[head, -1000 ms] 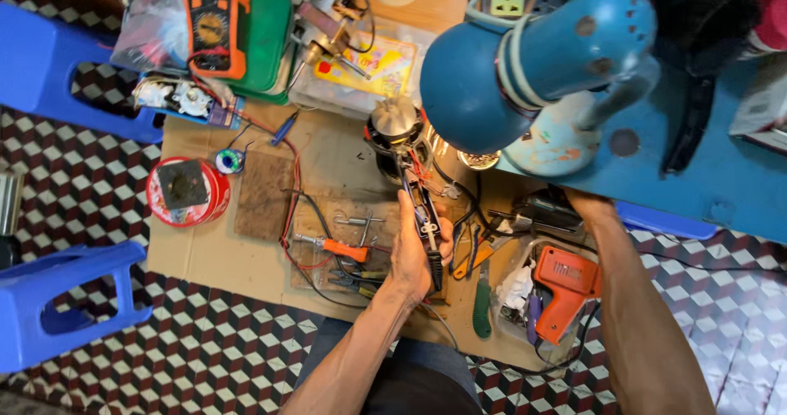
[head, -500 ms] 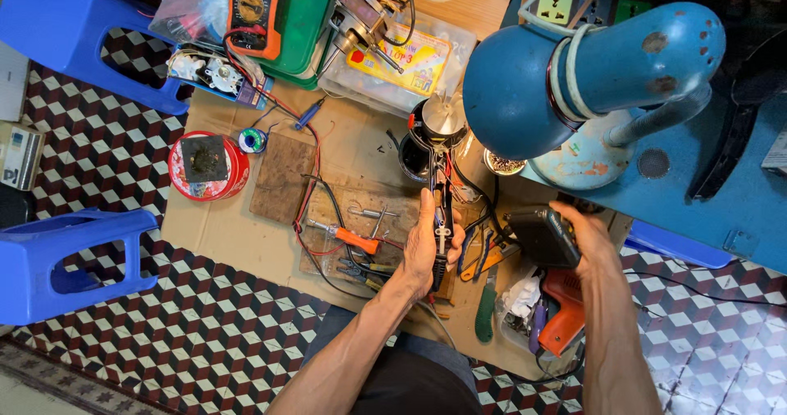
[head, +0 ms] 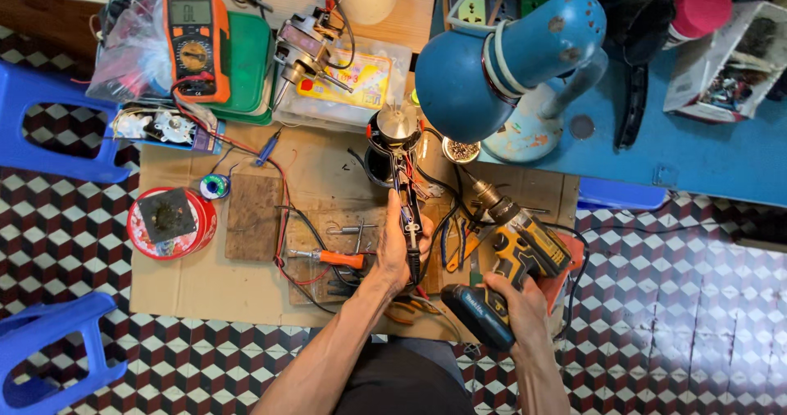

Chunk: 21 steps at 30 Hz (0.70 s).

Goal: The person uses a cordless drill to tighten screws on a small electrical component, then switches to a screwdriver to continue adjusting the same part. The hands manipulate wires and the component throughout, with tools and parts visible on the workbench.

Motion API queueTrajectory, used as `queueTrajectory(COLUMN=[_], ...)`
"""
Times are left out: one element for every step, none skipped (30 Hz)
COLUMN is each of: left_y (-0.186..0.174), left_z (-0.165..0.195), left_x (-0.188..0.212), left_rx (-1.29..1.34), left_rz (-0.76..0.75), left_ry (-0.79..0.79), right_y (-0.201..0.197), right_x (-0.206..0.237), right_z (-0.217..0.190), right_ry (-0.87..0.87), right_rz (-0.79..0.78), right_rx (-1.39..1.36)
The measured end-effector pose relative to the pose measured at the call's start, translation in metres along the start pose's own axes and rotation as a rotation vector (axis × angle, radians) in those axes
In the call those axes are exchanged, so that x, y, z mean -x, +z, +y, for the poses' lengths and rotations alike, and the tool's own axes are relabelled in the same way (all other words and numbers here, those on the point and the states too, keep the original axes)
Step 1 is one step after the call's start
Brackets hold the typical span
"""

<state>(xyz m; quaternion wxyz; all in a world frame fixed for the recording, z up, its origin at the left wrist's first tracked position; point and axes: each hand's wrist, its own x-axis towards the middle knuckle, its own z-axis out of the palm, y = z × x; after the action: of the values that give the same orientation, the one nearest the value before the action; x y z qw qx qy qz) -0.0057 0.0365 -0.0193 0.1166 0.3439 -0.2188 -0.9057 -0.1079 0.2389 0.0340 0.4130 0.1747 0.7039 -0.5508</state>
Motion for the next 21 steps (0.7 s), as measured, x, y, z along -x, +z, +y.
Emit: queueTrajectory(left_y=[-0.002, -0.004, -0.006, -0.007, -0.005, -0.005, -0.004, -0.004, -0.006, -0.008, -0.009, -0.008, -0.008, -0.009, -0.01, -0.01, -0.011, -0.012, -0.013, -0.013, -0.013], left_z=[-0.001, 0.0, 0.002, 0.003, 0.004, 0.006, 0.009, 0.011, 0.015, 0.018, 0.02, 0.022, 0.023, 0.024, 0.023, 0.023, 0.023, 0.023, 0.022, 0.021, 0.021], left_x=[-0.001, -0.003, -0.004, -0.005, -0.005, -0.005, -0.003, -0.001, 0.001, 0.005, 0.008, 0.008, 0.007, 0.007, 0.008, 0.008, 0.006, 0.006, 0.007, 0.007, 0.007], left_rx=[0.022, 0.046, 0.07, 0.098, 0.128, 0.158, 0.18, 0.2, 0.217, 0.21, 0.205, 0.205, 0.2, 0.194, 0.189, 0.197, 0.206, 0.219, 0.203, 0.183, 0.163], left_rz=[-0.036, -0.07, -0.098, -0.076, -0.045, -0.009, -0.014, -0.02, -0.028, -0.018, -0.01, -0.006, -0.002, 0.002, 0.012, 0.019, 0.025, 0.036, 0.04, 0.04, 0.037], left_ry=[-0.016, -0.031, -0.046, -0.074, -0.099, -0.12, -0.133, -0.143, -0.152, -0.16, -0.168, -0.168, -0.165, -0.166, -0.168, -0.18, -0.191, -0.2, -0.171, -0.146, -0.12], right_y=[-0.004, -0.009, -0.017, -0.024, -0.029, -0.037, -0.05, -0.053, -0.046, -0.041, -0.037, -0.034, -0.032, -0.025, -0.013, 0.004, 0.016, 0.018, 0.015, 0.013, 0.011], right_x=[0.014, 0.027, 0.045, 0.064, 0.082, 0.099, 0.121, 0.133, 0.137, 0.145, 0.151, 0.153, 0.153, 0.154, 0.155, 0.154, 0.153, 0.15, 0.149, 0.149, 0.148], right_z=[0.008, 0.016, 0.026, 0.037, 0.048, 0.054, 0.053, 0.052, 0.054, 0.052, 0.047, 0.035, 0.02, 0.009, 0.007, 0.011, 0.009, 0.001, -0.009, -0.017, -0.021], right_ry=[-0.001, 0.0, -0.077, -0.15, -0.291, -0.431, -0.427, -0.424, -0.454, -0.482, -0.513, -0.701, -0.875, -1.029, -0.831, -0.617, -0.388, -0.437, -0.483, -0.527, -0.506], right_rz=[0.073, 0.144, 0.197, 0.246, 0.245, 0.237, 0.2, 0.161, 0.17, 0.183, 0.197, 0.12, 0.035, -0.055, 0.094, 0.227, 0.345, 0.241, 0.138, 0.039, 0.071], right_rx=[0.041, 0.083, 0.092, 0.106, 0.099, 0.093, 0.082, 0.07, -0.008, -0.086, -0.163, 0.239, 0.649, 1.065, 0.708, 0.355, 0.008, 0.061, 0.113, 0.161, 0.238])
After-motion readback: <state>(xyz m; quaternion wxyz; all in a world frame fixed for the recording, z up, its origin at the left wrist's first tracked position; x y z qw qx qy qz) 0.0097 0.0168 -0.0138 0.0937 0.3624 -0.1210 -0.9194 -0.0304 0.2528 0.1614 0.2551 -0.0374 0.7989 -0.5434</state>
